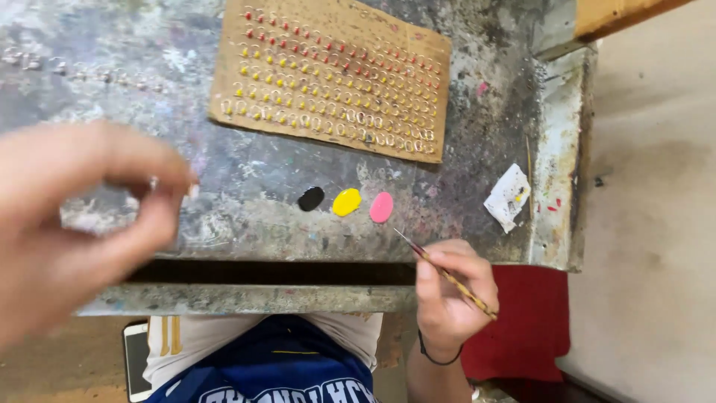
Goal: The person is using a fine brush to apply paint to small jewelry components held in their hand.
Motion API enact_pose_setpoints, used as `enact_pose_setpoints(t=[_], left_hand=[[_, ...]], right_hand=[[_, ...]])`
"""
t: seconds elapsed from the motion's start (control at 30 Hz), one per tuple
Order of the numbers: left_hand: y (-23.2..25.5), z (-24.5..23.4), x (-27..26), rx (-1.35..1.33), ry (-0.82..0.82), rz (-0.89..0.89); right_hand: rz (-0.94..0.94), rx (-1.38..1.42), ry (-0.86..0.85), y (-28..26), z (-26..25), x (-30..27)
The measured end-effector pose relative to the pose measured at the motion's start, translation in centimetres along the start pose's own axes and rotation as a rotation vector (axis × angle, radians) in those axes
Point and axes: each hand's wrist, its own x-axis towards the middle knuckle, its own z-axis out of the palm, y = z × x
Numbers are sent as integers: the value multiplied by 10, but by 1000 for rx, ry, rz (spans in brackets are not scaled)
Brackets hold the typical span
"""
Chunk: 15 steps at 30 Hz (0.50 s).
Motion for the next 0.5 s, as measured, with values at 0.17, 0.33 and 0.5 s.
enact_pose_setpoints(t=[0.17, 0.33, 0.5], left_hand=[[20, 47, -50, -160, 174, 81], [22, 92, -73, -195, 335, -76], [17, 106, -73, -292, 317, -63]], right_hand=[[-8, -181, -146, -12, 14, 31], [48, -209, -141, -6, 16, 33], [54, -223, -156, -6, 18, 33]])
